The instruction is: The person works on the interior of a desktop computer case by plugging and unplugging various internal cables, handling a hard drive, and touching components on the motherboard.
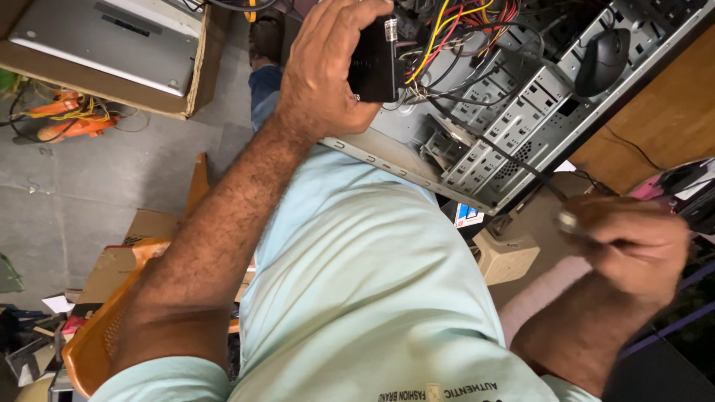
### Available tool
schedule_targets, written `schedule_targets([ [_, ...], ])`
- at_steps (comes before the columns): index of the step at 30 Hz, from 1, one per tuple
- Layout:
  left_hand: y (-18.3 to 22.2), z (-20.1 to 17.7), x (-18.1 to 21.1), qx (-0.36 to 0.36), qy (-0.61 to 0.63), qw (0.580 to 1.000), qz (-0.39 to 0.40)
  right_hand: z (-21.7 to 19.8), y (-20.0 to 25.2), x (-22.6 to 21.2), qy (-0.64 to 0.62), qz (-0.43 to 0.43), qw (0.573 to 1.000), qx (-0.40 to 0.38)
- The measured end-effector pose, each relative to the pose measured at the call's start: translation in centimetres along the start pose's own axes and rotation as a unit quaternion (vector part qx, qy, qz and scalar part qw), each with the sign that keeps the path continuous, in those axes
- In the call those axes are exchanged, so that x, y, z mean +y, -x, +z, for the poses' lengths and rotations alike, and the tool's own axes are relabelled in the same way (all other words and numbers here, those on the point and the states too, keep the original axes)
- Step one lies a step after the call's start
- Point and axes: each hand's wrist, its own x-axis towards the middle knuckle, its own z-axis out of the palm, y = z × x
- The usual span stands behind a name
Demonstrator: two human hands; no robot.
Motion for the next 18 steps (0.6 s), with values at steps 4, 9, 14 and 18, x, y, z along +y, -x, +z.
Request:
schedule_targets([
  [4, 0.0, 0.3, -0.3, 0.002, 0.001, 1.0, 0.006, 4.0, -2.7, -0.8, 0.423, 0.491, 0.743, -0.165],
  [9, 0.1, 0.2, 0.0, 0.008, -0.032, 0.999, 0.012, 9.1, -5.8, 0.5, 0.317, 0.262, 0.891, -0.192],
  [14, -1.0, -1.6, 2.5, -0.047, 0.078, 0.991, -0.096, 10.8, -6.5, 1.7, 0.13, 0.092, 0.985, -0.063],
  [18, -0.8, -3.2, 5.9, -0.122, 0.203, 0.971, -0.007, 11.2, -9.5, 0.3, 0.202, 0.002, 0.967, 0.155],
])
